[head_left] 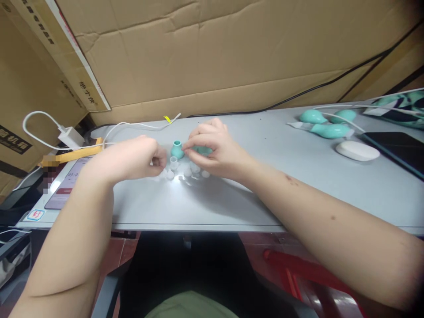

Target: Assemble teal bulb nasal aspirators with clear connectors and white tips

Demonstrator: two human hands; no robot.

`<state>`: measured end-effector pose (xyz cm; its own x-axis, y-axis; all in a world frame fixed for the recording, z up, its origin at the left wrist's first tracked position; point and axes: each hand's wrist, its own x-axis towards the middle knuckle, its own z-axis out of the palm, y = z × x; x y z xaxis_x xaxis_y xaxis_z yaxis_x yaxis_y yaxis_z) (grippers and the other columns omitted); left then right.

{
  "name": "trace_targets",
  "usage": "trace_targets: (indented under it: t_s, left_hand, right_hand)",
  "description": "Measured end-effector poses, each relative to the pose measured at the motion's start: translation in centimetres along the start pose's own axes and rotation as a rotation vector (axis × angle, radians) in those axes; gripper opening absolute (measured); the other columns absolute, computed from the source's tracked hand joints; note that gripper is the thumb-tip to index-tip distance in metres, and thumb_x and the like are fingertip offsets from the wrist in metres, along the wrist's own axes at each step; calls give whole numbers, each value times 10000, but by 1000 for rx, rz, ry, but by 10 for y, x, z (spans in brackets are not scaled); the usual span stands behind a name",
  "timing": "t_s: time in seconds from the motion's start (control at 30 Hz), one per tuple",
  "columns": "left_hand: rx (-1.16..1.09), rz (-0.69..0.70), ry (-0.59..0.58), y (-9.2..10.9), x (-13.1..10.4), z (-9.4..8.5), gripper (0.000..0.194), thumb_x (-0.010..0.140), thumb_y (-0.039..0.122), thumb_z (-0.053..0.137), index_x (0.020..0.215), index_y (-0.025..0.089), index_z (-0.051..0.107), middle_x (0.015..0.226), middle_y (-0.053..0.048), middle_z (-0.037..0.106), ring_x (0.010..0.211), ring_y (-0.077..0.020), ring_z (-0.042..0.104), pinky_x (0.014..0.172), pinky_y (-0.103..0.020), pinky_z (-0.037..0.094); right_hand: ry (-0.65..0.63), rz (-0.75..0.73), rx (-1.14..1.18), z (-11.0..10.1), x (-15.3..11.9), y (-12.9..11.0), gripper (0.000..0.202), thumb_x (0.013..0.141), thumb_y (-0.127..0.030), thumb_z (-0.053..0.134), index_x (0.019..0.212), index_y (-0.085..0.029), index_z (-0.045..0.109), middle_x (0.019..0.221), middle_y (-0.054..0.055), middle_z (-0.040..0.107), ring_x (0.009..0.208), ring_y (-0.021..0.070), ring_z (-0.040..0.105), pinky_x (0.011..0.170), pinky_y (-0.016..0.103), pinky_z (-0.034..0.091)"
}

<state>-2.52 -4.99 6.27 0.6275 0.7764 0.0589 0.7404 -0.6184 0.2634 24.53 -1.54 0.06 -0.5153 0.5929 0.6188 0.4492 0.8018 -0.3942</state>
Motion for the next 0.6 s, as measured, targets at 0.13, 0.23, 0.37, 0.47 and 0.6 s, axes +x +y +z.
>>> trace_targets:
  t_s: [0.13,0.23,0.37,0.47,0.6]
  left_hand:
    - [-320,43,331,10,-3,-13,57,878,234,817,847,242,864,745,-2,825,633,-154,736,581,-270,556]
    - [-389,15,723,8,6,-7,103,924,310,880,895,218,845,782,-19,819,651,-142,710,588,-277,567]
    - [-375,7,813,-3,23,9,197,962,381,881,889,216,802,819,-26,815,724,-163,743,637,-304,618]
    - [-435,-10,762,-7,28,18,278,919,431,937,854,202,794,853,-51,839,750,-183,771,643,-310,628]
    - [-450,64,654,-2,28,24,317,938,477,922,1091,204,877,945,-72,883,818,-209,813,732,-332,656]
  right_hand:
    - [109,-42,142,-12,12,-8,98,990,-252,752,994,-276,847,989,39,816,1001,272,688,1069,538,506]
    - [90,68,401,-19,30,-16,150,1022,-352,830,1149,-274,849,1045,44,832,983,250,742,952,459,612]
    - [114,195,676,-12,47,-20,215,994,-421,918,1096,-247,843,991,42,829,906,221,782,863,409,690]
    - [188,222,819,1,43,-16,243,926,-418,987,1023,-241,852,1016,43,864,908,218,817,888,411,722]
    - [199,286,946,11,27,-10,338,787,-459,1090,967,-253,890,974,33,888,904,223,833,903,412,739]
